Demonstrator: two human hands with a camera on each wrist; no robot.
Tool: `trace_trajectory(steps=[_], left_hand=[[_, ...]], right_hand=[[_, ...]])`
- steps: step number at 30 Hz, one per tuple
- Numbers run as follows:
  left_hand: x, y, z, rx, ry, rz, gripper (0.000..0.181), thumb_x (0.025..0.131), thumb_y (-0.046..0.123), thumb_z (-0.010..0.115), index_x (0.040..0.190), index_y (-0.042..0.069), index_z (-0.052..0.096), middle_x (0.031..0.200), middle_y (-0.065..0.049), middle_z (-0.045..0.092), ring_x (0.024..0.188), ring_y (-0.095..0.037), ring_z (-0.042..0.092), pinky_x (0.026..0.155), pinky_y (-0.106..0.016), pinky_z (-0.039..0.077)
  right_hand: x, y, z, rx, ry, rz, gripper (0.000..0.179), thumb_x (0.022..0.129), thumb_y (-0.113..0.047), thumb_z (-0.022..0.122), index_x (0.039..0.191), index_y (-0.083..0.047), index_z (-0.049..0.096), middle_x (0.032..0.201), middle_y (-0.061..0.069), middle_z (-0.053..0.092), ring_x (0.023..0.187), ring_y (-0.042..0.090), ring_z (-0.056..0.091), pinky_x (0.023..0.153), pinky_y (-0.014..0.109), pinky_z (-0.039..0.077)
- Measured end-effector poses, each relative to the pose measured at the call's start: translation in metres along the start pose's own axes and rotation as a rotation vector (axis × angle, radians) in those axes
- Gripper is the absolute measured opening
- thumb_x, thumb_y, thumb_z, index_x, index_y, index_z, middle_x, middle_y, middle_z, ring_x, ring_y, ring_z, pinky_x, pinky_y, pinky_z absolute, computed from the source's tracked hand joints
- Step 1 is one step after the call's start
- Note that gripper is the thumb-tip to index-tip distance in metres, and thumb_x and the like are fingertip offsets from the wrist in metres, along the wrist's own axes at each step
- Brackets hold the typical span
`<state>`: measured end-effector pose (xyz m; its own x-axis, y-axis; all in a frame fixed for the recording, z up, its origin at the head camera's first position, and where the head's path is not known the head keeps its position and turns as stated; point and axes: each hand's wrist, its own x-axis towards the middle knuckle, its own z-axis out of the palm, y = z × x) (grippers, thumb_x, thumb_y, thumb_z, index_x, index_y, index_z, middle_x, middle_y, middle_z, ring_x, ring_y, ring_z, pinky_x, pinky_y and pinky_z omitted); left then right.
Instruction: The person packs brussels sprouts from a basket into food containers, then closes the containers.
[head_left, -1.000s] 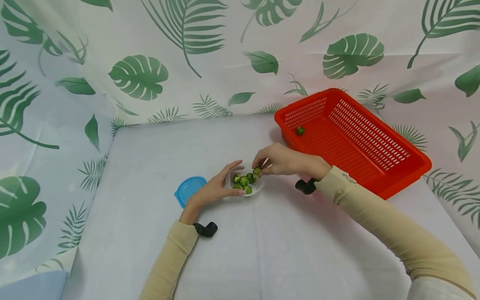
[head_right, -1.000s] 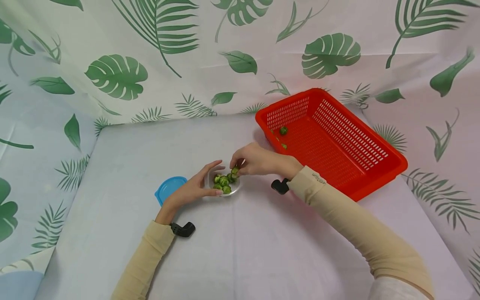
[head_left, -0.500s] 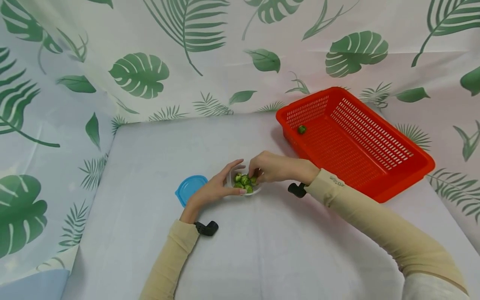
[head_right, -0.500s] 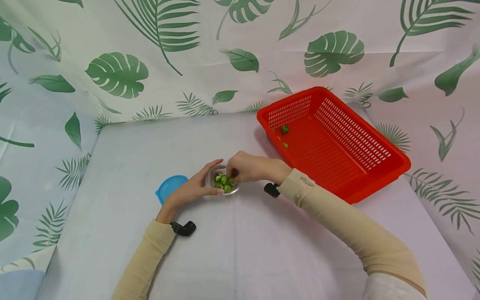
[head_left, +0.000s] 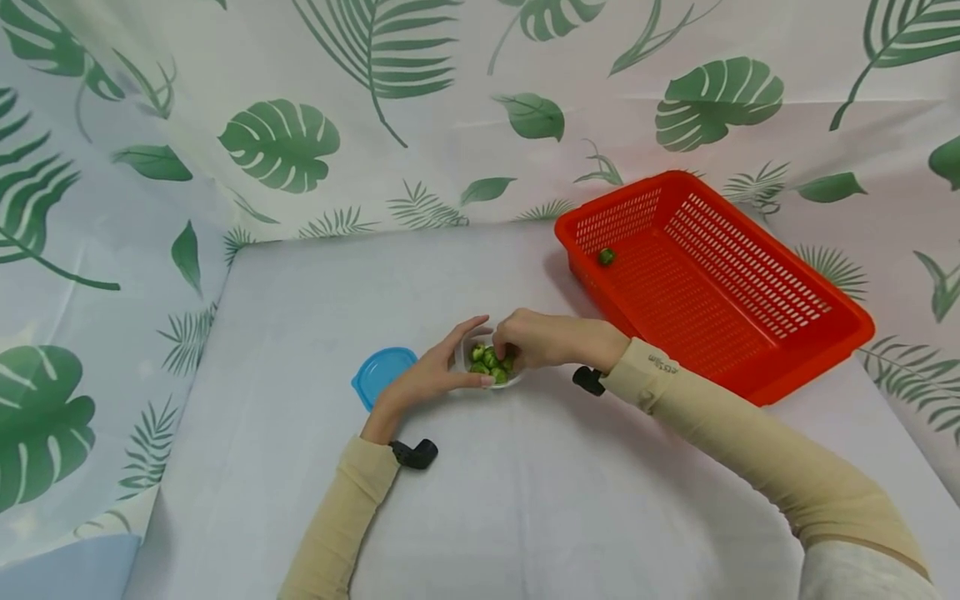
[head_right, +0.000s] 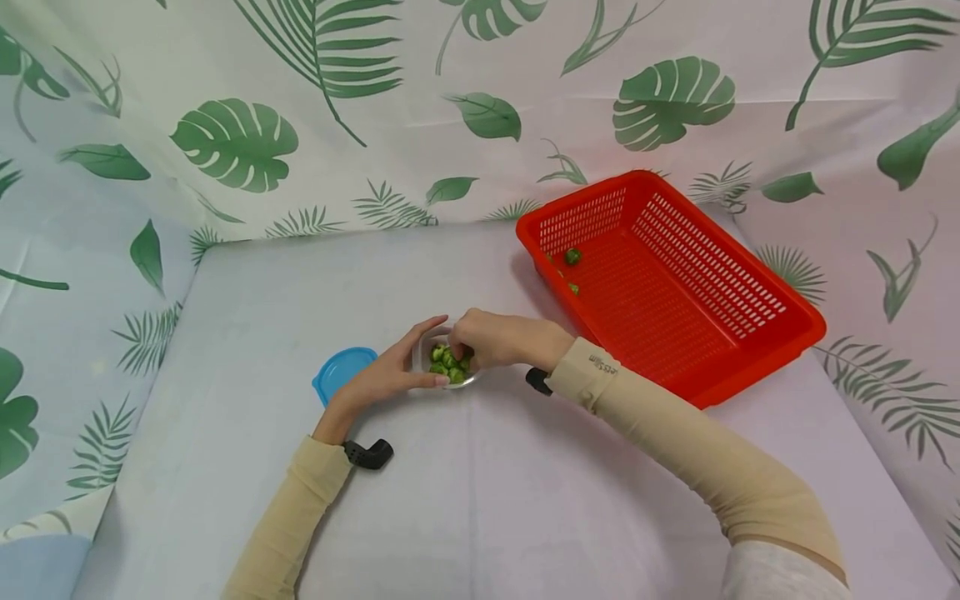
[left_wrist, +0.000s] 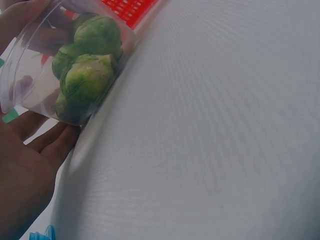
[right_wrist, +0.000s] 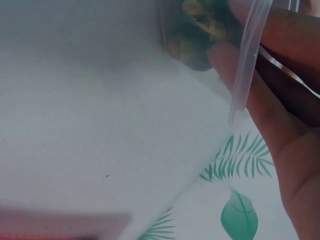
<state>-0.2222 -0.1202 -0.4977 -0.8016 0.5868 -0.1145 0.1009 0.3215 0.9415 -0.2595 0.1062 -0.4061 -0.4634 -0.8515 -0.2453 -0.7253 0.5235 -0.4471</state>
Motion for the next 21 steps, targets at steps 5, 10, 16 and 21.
trace_trajectory(steps=[5,10,16,21], left_hand=[[0.0000,0.0013,-0.0005,-0.005,-0.003,-0.009,0.094,0.092,0.039,0.078,0.165,0.034,0.020,0.165,0.010,0.034,0.159,-0.020,0.016,0.124,-0.061,0.023],[0.0003,0.0000,-0.0009,-0.011,-0.002,-0.006,0.094,0.092,0.039,0.078,0.165,0.034,0.020,0.165,0.010,0.034,0.159,-0.020,0.017,0.123,-0.061,0.023],[0.0001,0.0009,-0.0008,-0.001,-0.006,-0.004,0.093,0.092,0.040,0.077,0.165,0.034,0.020,0.164,0.011,0.035,0.158,-0.021,0.018,0.123,-0.061,0.024],[0.0006,0.0010,-0.0008,0.006,-0.006,-0.006,0.093,0.092,0.042,0.077,0.165,0.034,0.020,0.165,0.010,0.034,0.158,-0.021,0.018,0.123,-0.061,0.024]], right_hand=[[-0.0011,-0.0013,-0.0032,0.011,0.006,-0.011,0.012,0.087,0.001,0.080,0.099,0.000,0.078,0.095,0.009,0.077,0.086,0.018,0.069,0.087,0.032,0.061],[-0.0005,-0.0005,-0.0041,0.004,0.017,-0.002,0.010,0.087,0.004,0.078,0.096,0.000,0.079,0.094,0.009,0.077,0.084,0.018,0.069,0.083,0.031,0.062],[0.0034,0.0000,-0.0024,-0.002,-0.023,0.011,0.010,0.087,0.006,0.078,0.093,-0.001,0.079,0.091,0.009,0.077,0.080,0.016,0.067,0.081,0.030,0.062],[0.0062,-0.0002,-0.0012,-0.001,-0.011,0.005,0.008,0.086,0.006,0.079,0.089,-0.001,0.079,0.086,0.008,0.076,0.075,0.014,0.065,0.077,0.029,0.062]])
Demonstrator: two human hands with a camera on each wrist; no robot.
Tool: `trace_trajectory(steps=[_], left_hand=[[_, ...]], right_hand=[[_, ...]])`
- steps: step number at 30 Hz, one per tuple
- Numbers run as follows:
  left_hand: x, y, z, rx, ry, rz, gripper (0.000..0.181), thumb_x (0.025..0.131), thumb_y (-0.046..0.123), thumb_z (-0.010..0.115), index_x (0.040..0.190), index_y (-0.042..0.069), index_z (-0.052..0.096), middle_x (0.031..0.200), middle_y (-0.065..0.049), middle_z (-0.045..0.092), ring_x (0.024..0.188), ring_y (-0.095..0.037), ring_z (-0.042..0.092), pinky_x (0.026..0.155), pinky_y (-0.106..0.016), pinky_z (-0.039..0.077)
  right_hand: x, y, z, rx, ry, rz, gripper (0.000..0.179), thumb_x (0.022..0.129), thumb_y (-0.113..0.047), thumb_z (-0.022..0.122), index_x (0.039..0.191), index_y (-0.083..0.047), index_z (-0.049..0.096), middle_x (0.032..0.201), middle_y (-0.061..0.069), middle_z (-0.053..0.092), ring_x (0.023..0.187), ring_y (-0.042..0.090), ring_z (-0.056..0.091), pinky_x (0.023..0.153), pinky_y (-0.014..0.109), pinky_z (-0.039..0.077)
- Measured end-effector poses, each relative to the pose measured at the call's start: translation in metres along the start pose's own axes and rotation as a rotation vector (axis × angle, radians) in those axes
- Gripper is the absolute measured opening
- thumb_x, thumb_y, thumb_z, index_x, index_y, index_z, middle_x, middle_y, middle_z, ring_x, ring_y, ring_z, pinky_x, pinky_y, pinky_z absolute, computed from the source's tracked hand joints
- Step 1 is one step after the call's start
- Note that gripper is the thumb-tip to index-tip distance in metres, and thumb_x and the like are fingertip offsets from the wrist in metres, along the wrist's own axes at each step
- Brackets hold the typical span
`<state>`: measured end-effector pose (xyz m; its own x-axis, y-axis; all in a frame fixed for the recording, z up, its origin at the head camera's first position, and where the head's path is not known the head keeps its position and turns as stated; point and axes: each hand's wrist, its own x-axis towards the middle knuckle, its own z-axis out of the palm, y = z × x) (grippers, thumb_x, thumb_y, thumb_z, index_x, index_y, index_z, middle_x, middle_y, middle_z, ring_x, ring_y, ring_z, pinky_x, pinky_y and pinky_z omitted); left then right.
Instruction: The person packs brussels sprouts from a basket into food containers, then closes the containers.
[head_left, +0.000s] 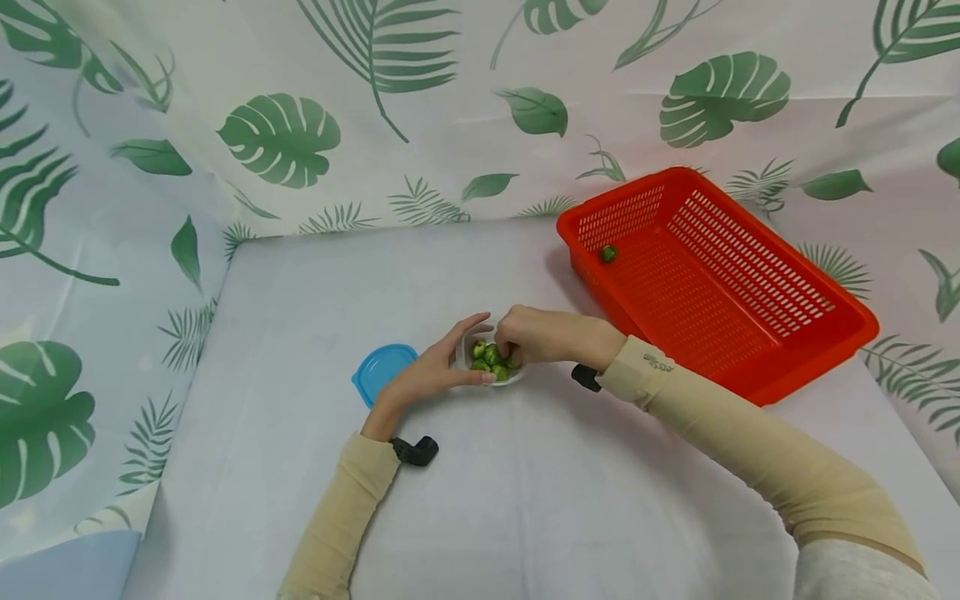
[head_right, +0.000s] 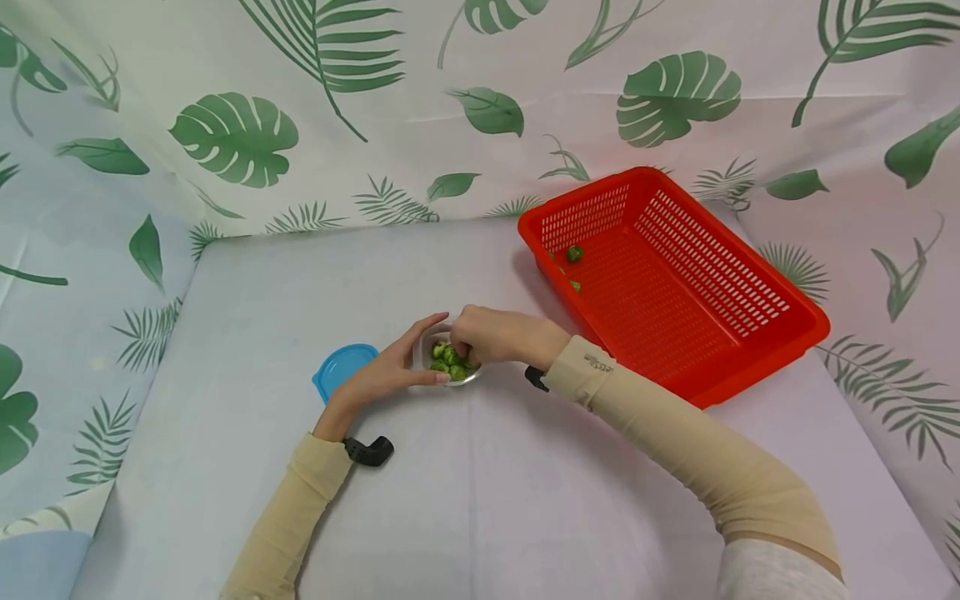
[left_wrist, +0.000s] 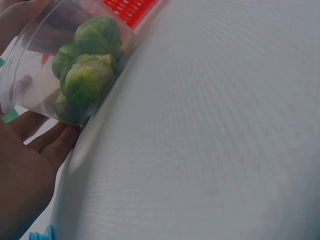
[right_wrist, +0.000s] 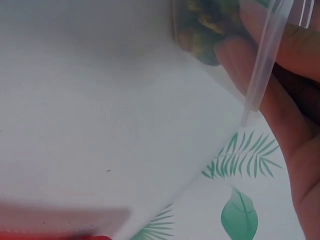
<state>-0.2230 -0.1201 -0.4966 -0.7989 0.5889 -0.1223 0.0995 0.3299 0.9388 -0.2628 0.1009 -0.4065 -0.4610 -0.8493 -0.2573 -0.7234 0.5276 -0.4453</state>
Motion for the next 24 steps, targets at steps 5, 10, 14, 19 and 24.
trace_trajectory(steps=[5,10,14,19,24], left_hand=[[0.000,0.002,0.000,-0.002,0.000,-0.001,0.093,0.092,0.043,0.077,0.165,0.034,0.020,0.165,0.009,0.034,0.158,-0.022,0.018,0.123,-0.061,0.024],[-0.001,0.001,0.000,-0.012,-0.003,-0.005,0.093,0.093,0.039,0.077,0.165,0.033,0.019,0.165,0.009,0.034,0.158,-0.021,0.017,0.123,-0.060,0.023],[-0.001,0.001,0.001,-0.027,-0.009,-0.005,0.093,0.093,0.038,0.077,0.165,0.033,0.019,0.165,0.009,0.034,0.158,-0.020,0.017,0.124,-0.059,0.022],[-0.001,0.001,0.001,-0.035,-0.012,-0.002,0.094,0.092,0.038,0.078,0.165,0.032,0.019,0.165,0.008,0.034,0.158,-0.019,0.017,0.124,-0.059,0.022],[0.000,0.001,0.001,-0.025,-0.001,-0.003,0.094,0.092,0.040,0.078,0.165,0.032,0.020,0.165,0.008,0.034,0.159,-0.021,0.017,0.124,-0.061,0.022]], right_hand=[[-0.001,0.001,0.001,0.008,0.017,-0.017,0.008,0.084,0.006,0.080,0.087,0.000,0.077,0.083,0.008,0.074,0.073,0.015,0.063,0.074,0.028,0.061],[-0.003,0.001,0.002,0.007,0.019,-0.019,0.009,0.084,0.005,0.081,0.091,0.000,0.077,0.087,0.009,0.076,0.077,0.016,0.066,0.078,0.028,0.062],[-0.004,-0.001,0.003,-0.008,0.006,0.006,0.010,0.085,0.004,0.081,0.094,-0.001,0.078,0.089,0.008,0.076,0.080,0.016,0.067,0.081,0.029,0.062],[-0.008,-0.003,0.001,-0.016,0.022,0.007,0.011,0.086,0.004,0.080,0.095,-0.002,0.078,0.090,0.006,0.076,0.081,0.016,0.067,0.082,0.029,0.061],[-0.013,-0.004,-0.006,-0.020,0.073,-0.030,0.012,0.087,0.003,0.079,0.097,-0.003,0.079,0.094,0.006,0.076,0.086,0.019,0.069,0.085,0.032,0.061]])
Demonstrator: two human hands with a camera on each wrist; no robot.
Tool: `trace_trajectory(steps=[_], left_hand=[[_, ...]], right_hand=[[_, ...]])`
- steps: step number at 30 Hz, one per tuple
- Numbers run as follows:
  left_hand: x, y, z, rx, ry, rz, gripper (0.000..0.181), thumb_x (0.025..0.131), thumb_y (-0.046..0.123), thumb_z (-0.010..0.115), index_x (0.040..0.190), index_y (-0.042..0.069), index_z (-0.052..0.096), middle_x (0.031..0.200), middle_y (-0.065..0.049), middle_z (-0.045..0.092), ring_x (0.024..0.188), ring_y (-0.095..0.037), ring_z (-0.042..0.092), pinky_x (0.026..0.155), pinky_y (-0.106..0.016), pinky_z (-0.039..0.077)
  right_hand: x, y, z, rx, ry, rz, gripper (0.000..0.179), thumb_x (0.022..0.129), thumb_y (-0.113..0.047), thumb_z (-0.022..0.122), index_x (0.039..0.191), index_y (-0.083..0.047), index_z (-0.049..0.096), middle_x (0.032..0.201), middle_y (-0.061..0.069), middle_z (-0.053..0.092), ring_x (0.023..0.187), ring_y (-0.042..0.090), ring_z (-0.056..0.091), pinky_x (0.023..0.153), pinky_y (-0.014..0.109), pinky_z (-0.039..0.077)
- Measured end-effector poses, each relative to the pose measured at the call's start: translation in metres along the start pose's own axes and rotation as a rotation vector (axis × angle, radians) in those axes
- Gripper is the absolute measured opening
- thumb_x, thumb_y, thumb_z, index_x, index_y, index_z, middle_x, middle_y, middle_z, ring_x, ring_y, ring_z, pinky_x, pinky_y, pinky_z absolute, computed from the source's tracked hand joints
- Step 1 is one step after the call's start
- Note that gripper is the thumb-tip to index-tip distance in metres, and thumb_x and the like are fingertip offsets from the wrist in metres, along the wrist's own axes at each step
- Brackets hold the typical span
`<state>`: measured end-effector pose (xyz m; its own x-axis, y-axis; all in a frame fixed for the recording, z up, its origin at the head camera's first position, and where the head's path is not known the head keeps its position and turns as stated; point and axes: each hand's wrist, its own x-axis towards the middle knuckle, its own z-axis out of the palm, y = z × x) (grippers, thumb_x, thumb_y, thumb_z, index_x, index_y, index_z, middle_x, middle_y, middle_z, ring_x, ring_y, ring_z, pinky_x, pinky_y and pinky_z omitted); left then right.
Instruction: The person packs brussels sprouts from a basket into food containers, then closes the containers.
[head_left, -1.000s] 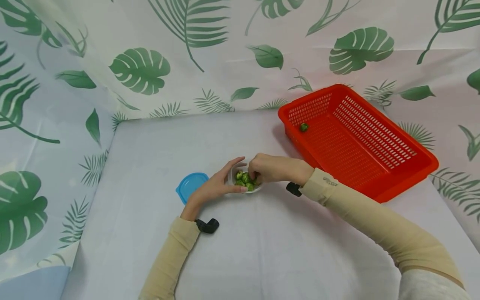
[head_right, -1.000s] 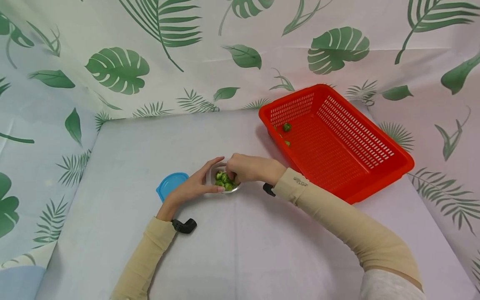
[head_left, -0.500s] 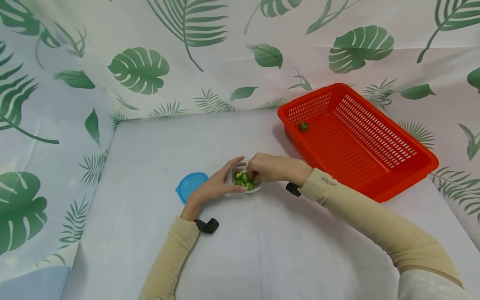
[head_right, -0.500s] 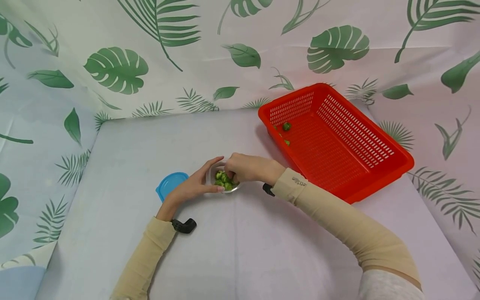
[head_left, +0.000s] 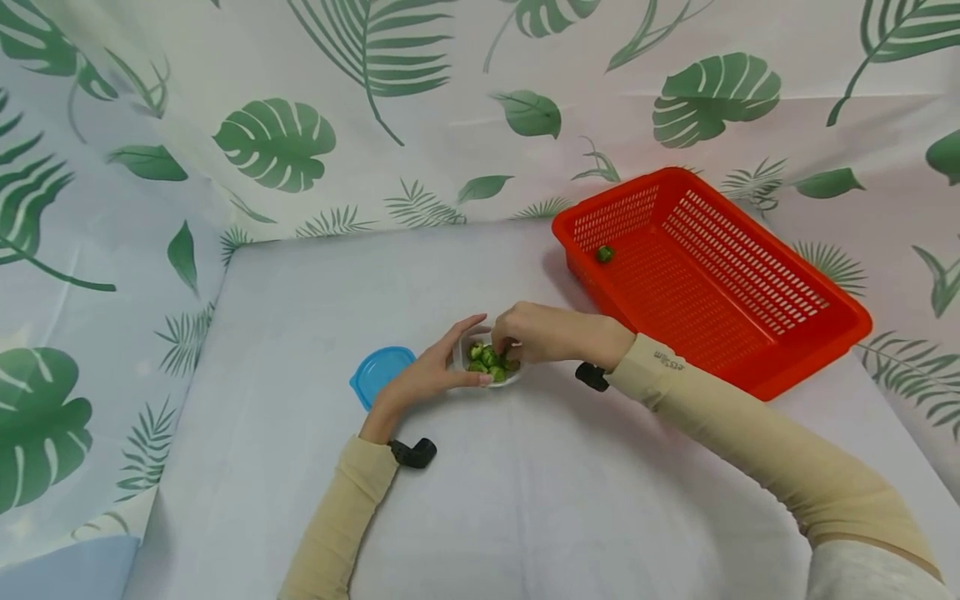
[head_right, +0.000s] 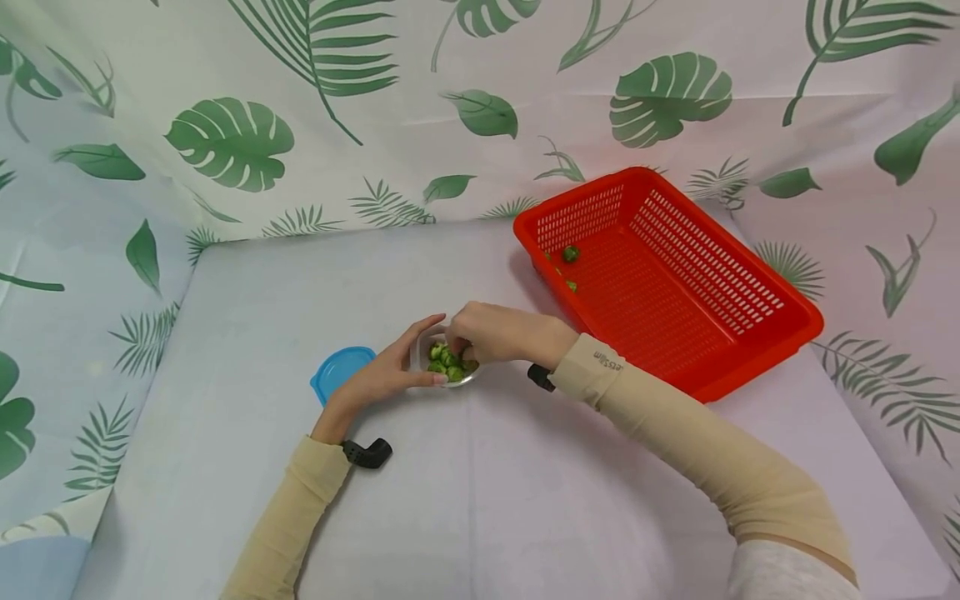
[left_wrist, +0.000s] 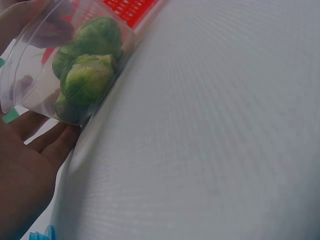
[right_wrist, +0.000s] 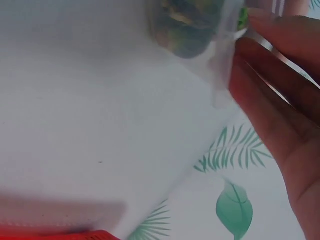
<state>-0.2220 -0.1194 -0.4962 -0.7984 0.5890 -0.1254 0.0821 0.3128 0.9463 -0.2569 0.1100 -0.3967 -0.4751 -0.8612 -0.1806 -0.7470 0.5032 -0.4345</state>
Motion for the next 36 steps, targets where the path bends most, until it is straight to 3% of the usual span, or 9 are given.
trace_trajectory(steps=[14,23,36], left_hand=[[0.000,0.000,0.000,-0.004,-0.001,0.011,0.093,0.092,0.037,0.078,0.165,0.032,0.020,0.163,0.008,0.036,0.157,-0.018,0.022,0.124,-0.061,0.020],[0.002,-0.001,0.002,0.003,0.010,0.025,0.092,0.092,0.032,0.079,0.165,0.031,0.022,0.162,0.005,0.039,0.153,-0.021,0.031,0.123,-0.061,0.023],[0.002,-0.003,0.002,0.012,0.013,0.037,0.092,0.093,0.031,0.079,0.165,0.031,0.021,0.162,0.007,0.039,0.155,-0.020,0.028,0.124,-0.061,0.021]], right_hand=[[-0.020,-0.003,-0.025,0.021,0.085,-0.064,0.017,0.087,0.001,0.079,0.104,-0.002,0.077,0.100,0.010,0.076,0.090,0.027,0.069,0.085,0.040,0.061],[-0.042,-0.003,-0.047,0.028,0.150,0.016,0.019,0.089,-0.005,0.080,0.107,-0.009,0.078,0.102,0.004,0.076,0.093,0.024,0.069,0.086,0.038,0.061],[-0.074,0.005,-0.073,-0.017,0.260,0.153,0.023,0.090,-0.005,0.078,0.112,-0.012,0.076,0.106,0.002,0.074,0.098,0.023,0.069,0.088,0.040,0.060]])
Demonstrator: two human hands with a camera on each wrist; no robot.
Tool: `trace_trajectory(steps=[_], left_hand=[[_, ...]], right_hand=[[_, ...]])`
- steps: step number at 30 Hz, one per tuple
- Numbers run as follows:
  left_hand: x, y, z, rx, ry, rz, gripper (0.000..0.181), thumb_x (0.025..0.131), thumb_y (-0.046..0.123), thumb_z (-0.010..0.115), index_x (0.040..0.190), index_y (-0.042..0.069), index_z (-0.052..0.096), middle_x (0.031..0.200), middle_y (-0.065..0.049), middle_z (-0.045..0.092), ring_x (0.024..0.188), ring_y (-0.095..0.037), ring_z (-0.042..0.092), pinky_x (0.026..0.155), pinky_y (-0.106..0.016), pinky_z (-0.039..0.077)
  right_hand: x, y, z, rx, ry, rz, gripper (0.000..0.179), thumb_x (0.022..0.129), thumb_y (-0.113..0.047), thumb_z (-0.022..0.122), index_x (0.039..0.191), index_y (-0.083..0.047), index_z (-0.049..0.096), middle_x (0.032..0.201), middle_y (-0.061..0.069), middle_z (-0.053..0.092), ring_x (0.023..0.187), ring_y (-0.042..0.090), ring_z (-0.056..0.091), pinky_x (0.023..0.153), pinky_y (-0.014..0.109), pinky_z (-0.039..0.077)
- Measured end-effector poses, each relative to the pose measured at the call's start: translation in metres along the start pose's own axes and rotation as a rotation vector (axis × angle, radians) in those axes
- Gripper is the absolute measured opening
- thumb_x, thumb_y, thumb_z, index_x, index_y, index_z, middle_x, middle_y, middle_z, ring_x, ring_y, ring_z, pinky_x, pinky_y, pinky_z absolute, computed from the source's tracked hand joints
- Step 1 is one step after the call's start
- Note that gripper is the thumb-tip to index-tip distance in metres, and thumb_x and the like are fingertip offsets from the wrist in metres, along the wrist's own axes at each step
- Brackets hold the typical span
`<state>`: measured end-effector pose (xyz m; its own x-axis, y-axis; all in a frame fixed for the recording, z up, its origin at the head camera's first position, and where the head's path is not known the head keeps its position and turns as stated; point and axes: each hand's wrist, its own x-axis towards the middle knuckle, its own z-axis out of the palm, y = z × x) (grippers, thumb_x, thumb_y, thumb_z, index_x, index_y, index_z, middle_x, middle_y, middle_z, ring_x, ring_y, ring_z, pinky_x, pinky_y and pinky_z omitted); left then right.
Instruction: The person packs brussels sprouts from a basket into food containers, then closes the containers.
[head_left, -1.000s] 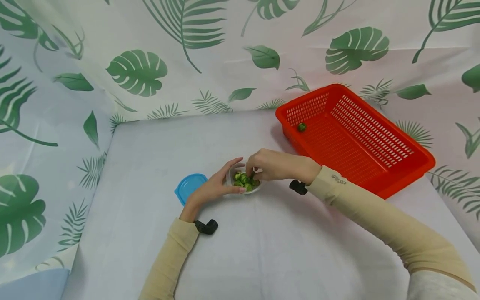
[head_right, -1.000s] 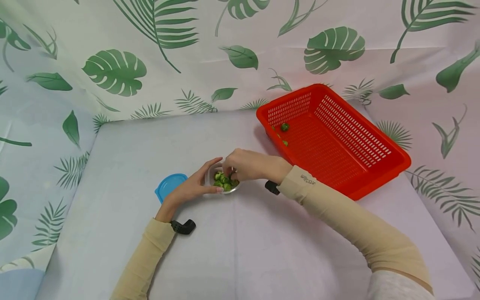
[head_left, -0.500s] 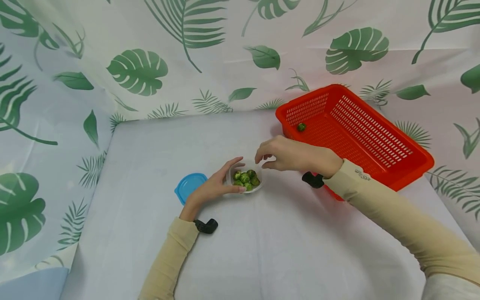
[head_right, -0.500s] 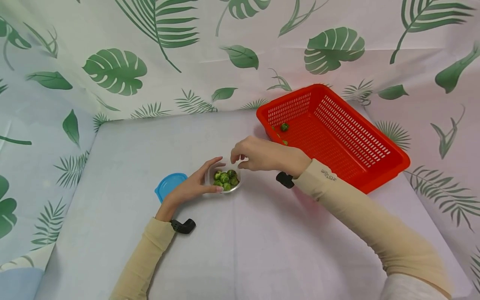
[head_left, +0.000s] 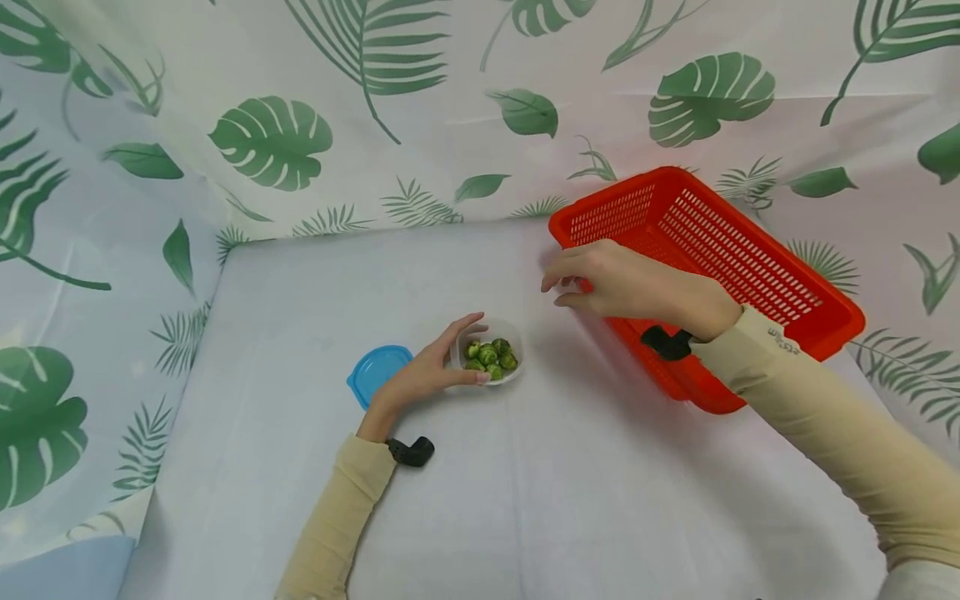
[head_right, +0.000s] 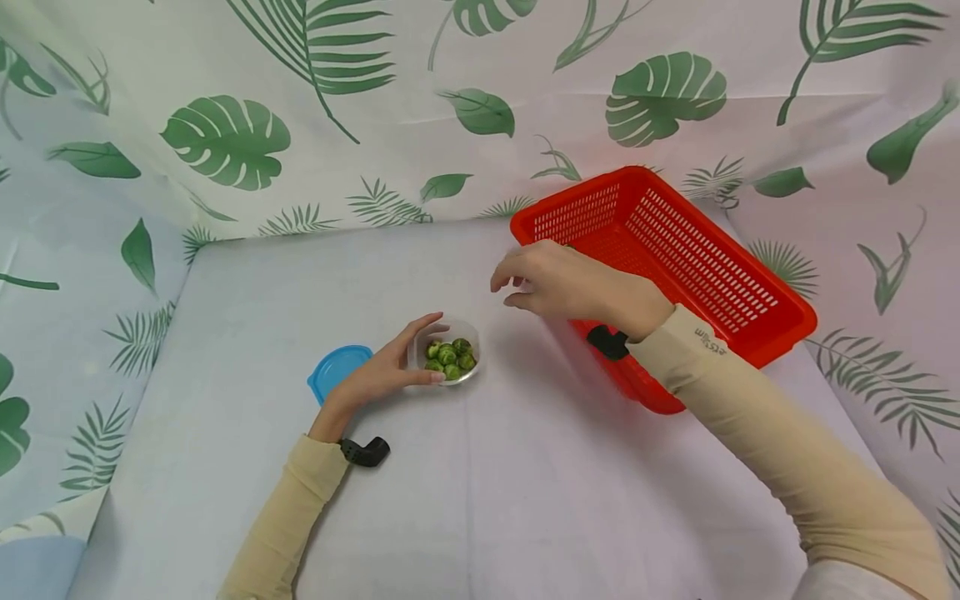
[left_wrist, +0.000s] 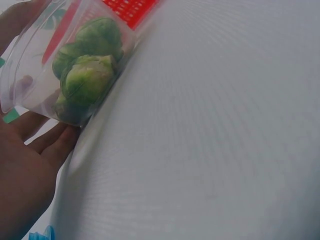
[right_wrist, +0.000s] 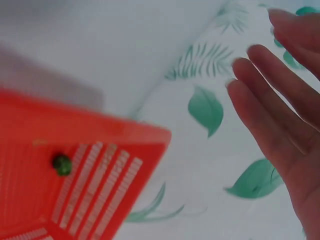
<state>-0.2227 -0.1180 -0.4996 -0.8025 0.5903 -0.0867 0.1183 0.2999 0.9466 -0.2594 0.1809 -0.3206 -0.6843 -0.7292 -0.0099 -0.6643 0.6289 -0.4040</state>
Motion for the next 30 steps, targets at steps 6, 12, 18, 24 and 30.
trace_trajectory(steps=[6,12,18,24,30], left_hand=[[0.000,0.001,0.000,0.002,-0.004,0.013,0.092,0.093,0.030,0.078,0.165,0.030,0.021,0.163,0.006,0.038,0.156,-0.020,0.026,0.124,-0.060,0.020],[0.000,0.001,0.000,-0.008,-0.009,0.006,0.093,0.093,0.030,0.078,0.165,0.029,0.020,0.163,0.007,0.038,0.156,-0.020,0.027,0.125,-0.060,0.020],[-0.001,0.000,-0.001,-0.016,-0.010,0.000,0.093,0.093,0.030,0.078,0.166,0.029,0.020,0.164,0.006,0.037,0.157,-0.020,0.024,0.125,-0.060,0.019],[-0.001,-0.001,-0.001,-0.012,-0.008,0.002,0.093,0.093,0.031,0.078,0.165,0.029,0.020,0.163,0.007,0.038,0.156,-0.020,0.025,0.125,-0.060,0.020],[-0.001,0.000,-0.001,-0.008,-0.007,0.007,0.093,0.093,0.031,0.078,0.165,0.029,0.021,0.163,0.007,0.038,0.157,-0.020,0.024,0.125,-0.060,0.020]], right_hand=[[-0.009,0.016,-0.010,-0.050,0.065,0.072,0.029,0.089,0.000,0.077,0.117,-0.010,0.074,0.113,0.006,0.074,0.104,0.025,0.068,0.093,0.045,0.059],[-0.016,0.033,-0.012,-0.048,0.089,0.103,0.027,0.088,0.002,0.077,0.113,-0.008,0.074,0.108,0.008,0.074,0.100,0.026,0.067,0.090,0.047,0.059],[-0.018,0.049,-0.010,-0.044,0.093,0.137,0.026,0.088,0.002,0.077,0.112,-0.006,0.074,0.107,0.009,0.074,0.100,0.029,0.067,0.091,0.049,0.058],[-0.018,0.062,-0.005,-0.044,0.078,0.159,0.026,0.088,0.000,0.078,0.113,-0.005,0.074,0.110,0.012,0.075,0.105,0.032,0.067,0.094,0.051,0.057],[-0.017,0.074,0.000,-0.035,0.065,0.201,0.027,0.088,0.001,0.077,0.115,-0.003,0.073,0.112,0.015,0.074,0.106,0.035,0.066,0.093,0.052,0.057]])
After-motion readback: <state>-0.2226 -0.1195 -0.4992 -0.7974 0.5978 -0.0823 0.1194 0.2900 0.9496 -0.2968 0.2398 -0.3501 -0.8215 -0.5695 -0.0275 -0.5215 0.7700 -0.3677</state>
